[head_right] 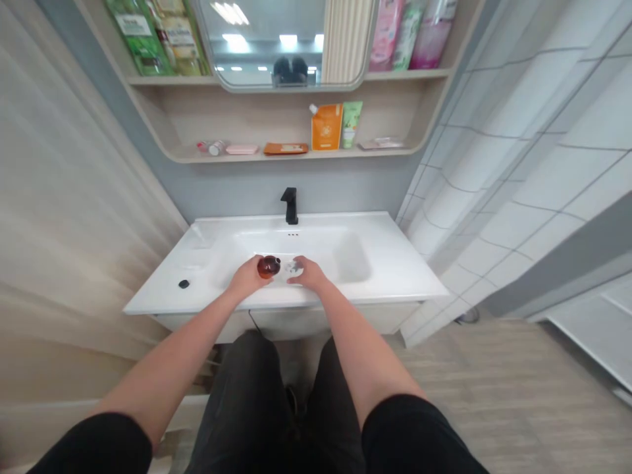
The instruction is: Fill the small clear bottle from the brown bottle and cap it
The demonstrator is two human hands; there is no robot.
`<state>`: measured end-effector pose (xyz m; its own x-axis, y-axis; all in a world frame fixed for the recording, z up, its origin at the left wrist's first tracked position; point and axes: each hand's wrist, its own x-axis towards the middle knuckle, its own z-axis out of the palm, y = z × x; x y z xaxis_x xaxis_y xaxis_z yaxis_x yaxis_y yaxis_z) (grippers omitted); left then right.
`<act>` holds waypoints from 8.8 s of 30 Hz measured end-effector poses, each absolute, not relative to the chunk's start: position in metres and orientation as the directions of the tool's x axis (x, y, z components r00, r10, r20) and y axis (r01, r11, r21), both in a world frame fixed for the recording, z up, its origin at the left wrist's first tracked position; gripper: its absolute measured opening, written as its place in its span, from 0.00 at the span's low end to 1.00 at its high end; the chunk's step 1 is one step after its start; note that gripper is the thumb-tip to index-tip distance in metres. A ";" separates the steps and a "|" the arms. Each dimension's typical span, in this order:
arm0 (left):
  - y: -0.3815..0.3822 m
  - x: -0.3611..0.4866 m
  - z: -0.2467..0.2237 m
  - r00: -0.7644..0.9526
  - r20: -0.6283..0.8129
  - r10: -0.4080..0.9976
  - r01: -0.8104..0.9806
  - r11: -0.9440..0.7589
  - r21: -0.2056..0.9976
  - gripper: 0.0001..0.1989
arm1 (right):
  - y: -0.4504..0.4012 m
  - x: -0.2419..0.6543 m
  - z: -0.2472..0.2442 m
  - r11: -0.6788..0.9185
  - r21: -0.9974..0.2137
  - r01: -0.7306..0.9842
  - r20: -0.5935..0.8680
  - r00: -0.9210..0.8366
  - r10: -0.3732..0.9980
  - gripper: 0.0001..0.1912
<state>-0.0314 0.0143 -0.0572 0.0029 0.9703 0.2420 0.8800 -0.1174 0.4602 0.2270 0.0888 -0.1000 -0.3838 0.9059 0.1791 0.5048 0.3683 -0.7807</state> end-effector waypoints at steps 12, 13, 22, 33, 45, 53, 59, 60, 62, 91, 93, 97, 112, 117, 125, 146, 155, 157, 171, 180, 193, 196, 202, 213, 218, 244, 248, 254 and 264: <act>0.012 -0.027 -0.052 0.044 0.256 0.966 0.913 -0.143 0.383 0.32 | 0.088 0.228 -0.099 0.344 -0.819 0.458 0.189 -0.351 0.917 0.48; 0.012 -0.027 -0.052 0.050 0.260 0.964 0.913 -0.149 0.380 0.32 | 0.089 0.227 -0.100 0.343 -0.816 0.466 0.186 -0.350 0.918 0.48; 0.010 -0.026 -0.052 0.054 0.274 0.960 0.943 -0.139 0.302 0.33 | 0.089 0.225 -0.100 0.353 -0.807 0.473 0.177 -0.377 0.909 0.49; 0.005 -0.021 -0.047 0.043 0.303 0.952 0.972 -0.109 0.207 0.33 | 0.092 0.224 -0.106 0.359 -0.803 0.476 0.191 -0.366 0.911 0.49; 0.003 -0.020 -0.045 0.050 0.327 0.944 0.976 -0.115 0.183 0.34 | 0.091 0.224 -0.103 0.365 -0.788 0.495 0.187 -0.373 0.909 0.51; 0.003 -0.019 -0.044 0.041 0.316 0.948 0.976 -0.106 0.191 0.34 | 0.090 0.223 -0.101 0.354 -0.794 0.495 0.185 -0.357 0.915 0.50; 0.003 -0.020 -0.046 0.061 0.345 0.937 0.975 -0.129 0.179 0.34 | 0.091 0.224 -0.102 0.366 -0.787 0.497 0.188 -0.371 0.909 0.50; 0.003 -0.020 -0.046 0.059 0.345 0.937 0.976 -0.127 0.178 0.34 | 0.091 0.224 -0.103 0.369 -0.785 0.497 0.189 -0.376 0.907 0.50; 0.003 -0.020 -0.046 0.052 0.341 0.938 0.977 -0.119 0.176 0.34 | 0.092 0.224 -0.104 0.371 -0.782 0.501 0.189 -0.376 0.907 0.51; 0.001 -0.017 -0.045 0.063 0.365 0.929 0.991 -0.101 0.086 0.31 | 0.090 0.222 -0.100 0.363 -0.762 0.536 0.169 -0.376 0.911 0.50; 0.001 -0.017 -0.045 0.057 0.359 0.932 0.991 -0.095 0.090 0.32 | 0.090 0.222 -0.101 0.366 -0.758 0.539 0.173 -0.375 0.911 0.50; 0.001 -0.017 -0.046 0.058 0.362 0.930 0.991 -0.097 0.090 0.31 | 0.092 0.222 -0.103 0.365 -0.765 0.532 0.170 -0.379 0.910 0.51; 0.001 -0.018 -0.047 0.056 0.370 0.928 0.991 -0.097 0.092 0.32 | 0.091 0.222 -0.102 0.367 -0.758 0.539 0.173 -0.376 0.910 0.50; 0.000 -0.018 -0.046 0.064 0.371 0.927 0.990 -0.105 0.091 0.31 | 0.091 0.222 -0.101 0.363 -0.756 0.545 0.168 -0.375 0.912 0.51; -0.001 -0.017 -0.043 0.062 0.357 0.932 0.991 -0.100 0.090 0.31 | 0.089 0.221 -0.100 0.358 -0.768 0.530 0.162 -0.380 0.911 0.50; -0.001 -0.016 -0.043 0.069 0.382 0.922 0.991 -0.106 0.078 0.30 | 0.086 0.221 -0.094 0.354 -0.771 0.529 0.162 -0.375 0.913 0.50; -0.002 -0.016 -0.044 0.066 0.380 0.922 0.991 -0.107 0.087 0.30 | 0.089 0.221 -0.101 0.369 -0.776 0.511 0.186 -0.373 0.909 0.49; -0.001 -0.017 -0.044 0.063 0.389 0.919 0.991 -0.104 0.085 0.30 | 0.090 0.222 -0.101 0.371 -0.769 0.520 0.182 -0.379 0.908 0.49; -0.004 -0.016 -0.041 0.061 0.374 0.925 0.992 -0.099 0.084 0.30 | 0.086 0.222 -0.096 0.362 -0.768 0.529 0.172 -0.374 0.911 0.48; -0.003 -0.016 -0.041 0.067 0.384 0.921 0.991 -0.106 0.080 0.30 | 0.087 0.221 -0.096 0.368 -0.765 0.529 0.179 -0.374 0.910 0.49; -0.004 -0.017 -0.042 0.086 0.409 0.909 0.990 -0.126 0.071 0.30 | 0.085 0.221 -0.094 0.371 -0.767 0.523 0.181 -0.378 0.908 0.49; -0.003 -0.017 -0.043 0.093 0.420 0.903 0.989 -0.132 0.065 0.29 | 0.086 0.221 -0.094 0.368 -0.763 0.531 0.175 -0.379 0.909 0.49; -0.002 -0.017 -0.044 0.094 0.425 0.900 0.990 -0.131 0.057 0.29 | 0.086 0.221 -0.094 0.374 -0.766 0.523 0.184 -0.379 0.907 0.49; -0.002 -0.018 -0.046 0.102 0.443 0.891 0.988 -0.141 0.057 0.29 | 0.086 0.222 -0.095 0.370 -0.764 0.529 0.177 -0.379 0.908 0.50; -0.001 -0.019 -0.046 0.107 0.444 0.890 0.988 -0.145 0.051 0.29 | 0.086 0.222 -0.096 0.373 -0.764 0.527 0.181 -0.380 0.907 0.49; -0.003 -0.018 -0.044 0.098 0.427 0.899 0.987 -0.142 0.073 0.29 | 0.085 0.221 -0.093 0.379 -0.763 0.524 0.191 -0.377 0.906 0.48; -0.003 -0.018 -0.044 0.097 0.423 0.901 0.987 -0.142 0.075 0.29 | 0.084 0.221 -0.092 0.368 -0.763 0.531 0.182 -0.371 0.911 0.47; -0.003 -0.018 -0.043 0.089 0.414 0.906 0.988 -0.131 0.076 0.30 | 0.083 0.221 -0.090 0.364 -0.760 0.538 0.172 -0.373 0.912 0.48; -0.003 -0.017 -0.044 0.095 0.426 0.900 0.989 -0.134 0.062 0.29 | 0.082 0.221 -0.088 0.373 -0.756 0.539 0.180 -0.376 0.909 0.48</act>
<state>-0.0172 -0.0028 -0.0439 0.0955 0.8998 0.4257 0.9890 -0.1344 0.0623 0.2208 0.0823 -0.0882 -0.3764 0.9088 0.1800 0.5385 0.3727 -0.7557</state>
